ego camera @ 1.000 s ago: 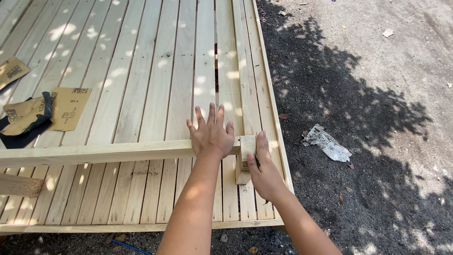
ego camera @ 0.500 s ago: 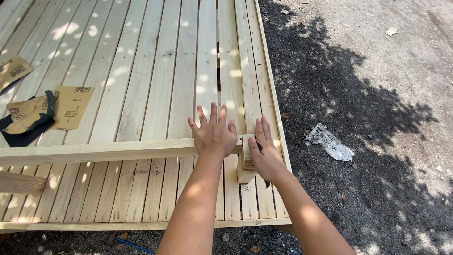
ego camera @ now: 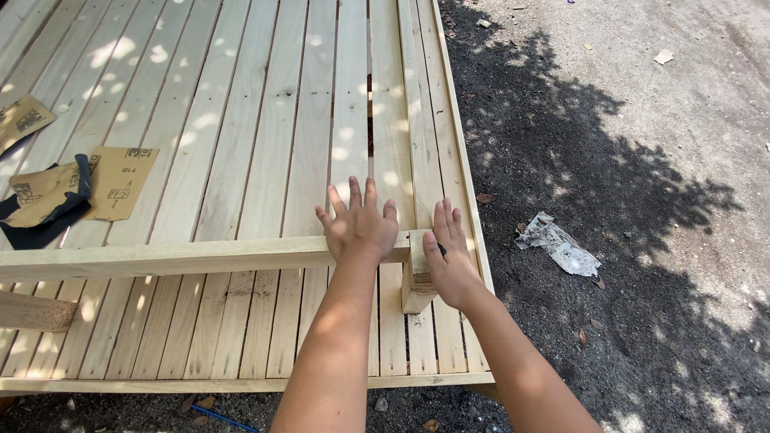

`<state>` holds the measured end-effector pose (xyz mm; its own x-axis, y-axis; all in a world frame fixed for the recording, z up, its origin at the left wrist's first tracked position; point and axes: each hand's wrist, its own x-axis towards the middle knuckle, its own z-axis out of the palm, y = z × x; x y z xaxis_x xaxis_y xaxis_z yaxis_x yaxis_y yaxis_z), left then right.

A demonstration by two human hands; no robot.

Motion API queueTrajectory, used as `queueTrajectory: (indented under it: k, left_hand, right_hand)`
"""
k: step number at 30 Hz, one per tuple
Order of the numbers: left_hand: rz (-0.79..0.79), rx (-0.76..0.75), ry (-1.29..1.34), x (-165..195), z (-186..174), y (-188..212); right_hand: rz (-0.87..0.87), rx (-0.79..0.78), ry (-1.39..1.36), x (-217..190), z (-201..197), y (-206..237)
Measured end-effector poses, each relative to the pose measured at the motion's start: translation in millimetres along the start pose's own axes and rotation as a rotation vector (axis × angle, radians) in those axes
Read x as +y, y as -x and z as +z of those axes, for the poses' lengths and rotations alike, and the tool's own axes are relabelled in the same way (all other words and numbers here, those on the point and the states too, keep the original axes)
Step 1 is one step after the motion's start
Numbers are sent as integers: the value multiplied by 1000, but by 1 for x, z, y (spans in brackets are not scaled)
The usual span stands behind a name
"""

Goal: The person sands the slatted surface of a wooden furniture frame using sheets of sandpaper, rubbing the paper back and forth across the planks. They reposition the sandpaper, switch to a darker abrasive sheet, and continue sanding along the edge rail and corner blocks of the frame.

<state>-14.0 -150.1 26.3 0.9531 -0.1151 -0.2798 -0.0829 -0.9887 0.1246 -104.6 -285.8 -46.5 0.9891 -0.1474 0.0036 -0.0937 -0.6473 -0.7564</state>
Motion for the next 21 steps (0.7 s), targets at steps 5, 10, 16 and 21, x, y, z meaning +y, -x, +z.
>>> queueTrajectory:
  k: [5,10,16,21]
  left_hand:
    - [-2,24,-15,1,1,-2]
    - [59,73,-61,0,4,-2]
    - [69,81,-37,1,3,-4]
    - [76,89,-19,1,3,-2]
  right_hand:
    - [0,2,-4,-1,-1,-25]
    - [-66,-10,-33,8,10,52]
    - [29,-18,-180,4,0,-32]
    - [4,-34,-122,-6,-3,20]
